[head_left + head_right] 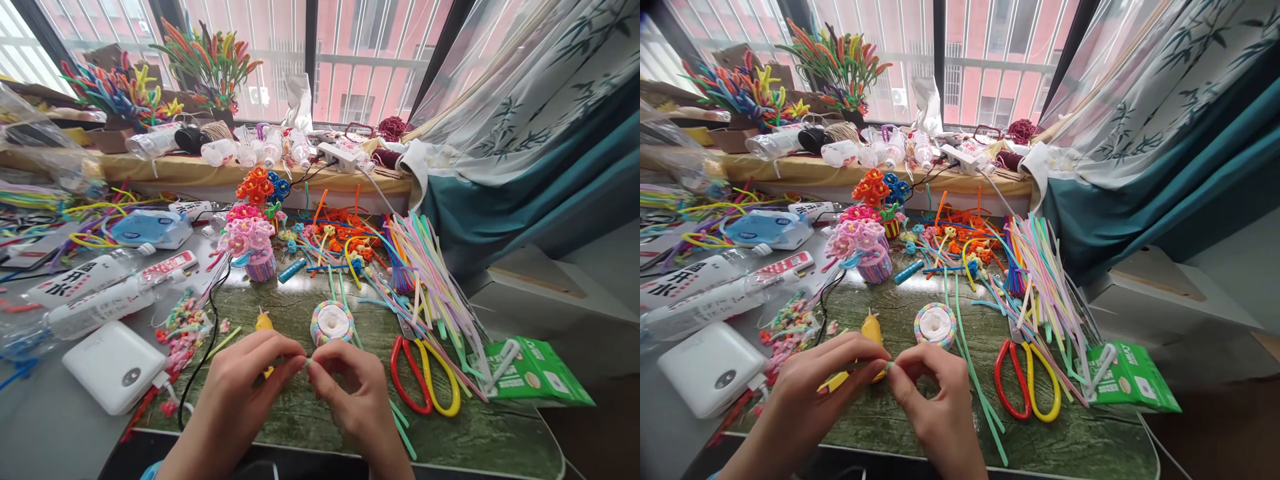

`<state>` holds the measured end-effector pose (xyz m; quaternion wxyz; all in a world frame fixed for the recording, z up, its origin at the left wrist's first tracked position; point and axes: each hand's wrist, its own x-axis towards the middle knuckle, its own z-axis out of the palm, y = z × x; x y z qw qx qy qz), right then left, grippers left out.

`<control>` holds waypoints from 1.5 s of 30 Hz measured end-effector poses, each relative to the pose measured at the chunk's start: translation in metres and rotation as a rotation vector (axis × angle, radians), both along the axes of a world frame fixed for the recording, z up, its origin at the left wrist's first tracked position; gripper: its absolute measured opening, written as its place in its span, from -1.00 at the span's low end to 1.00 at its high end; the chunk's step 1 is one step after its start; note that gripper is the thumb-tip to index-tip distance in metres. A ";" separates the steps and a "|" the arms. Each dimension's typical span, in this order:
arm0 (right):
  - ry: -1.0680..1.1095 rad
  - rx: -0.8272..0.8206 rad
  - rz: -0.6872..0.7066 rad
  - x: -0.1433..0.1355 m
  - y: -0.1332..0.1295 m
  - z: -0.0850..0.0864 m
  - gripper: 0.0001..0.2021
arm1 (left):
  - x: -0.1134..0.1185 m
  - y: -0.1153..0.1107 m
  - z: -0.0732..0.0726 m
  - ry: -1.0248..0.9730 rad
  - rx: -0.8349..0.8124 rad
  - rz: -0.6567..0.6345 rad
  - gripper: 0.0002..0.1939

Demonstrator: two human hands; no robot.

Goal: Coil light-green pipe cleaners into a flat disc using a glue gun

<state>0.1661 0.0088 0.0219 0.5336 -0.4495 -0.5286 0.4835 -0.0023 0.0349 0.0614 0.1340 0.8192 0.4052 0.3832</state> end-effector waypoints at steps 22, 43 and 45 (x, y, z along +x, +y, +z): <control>0.123 0.073 -0.111 -0.020 0.003 -0.006 -0.75 | 0.020 -0.023 -0.021 -0.469 -0.108 0.288 -0.84; 0.219 -0.101 -0.064 -0.007 0.003 -0.010 -0.88 | 0.006 -0.013 -0.007 -0.282 -0.331 0.132 -0.93; 0.344 -0.118 -0.068 -0.013 0.004 -0.012 -0.88 | 0.012 -0.017 -0.010 -0.467 -0.429 0.175 -0.94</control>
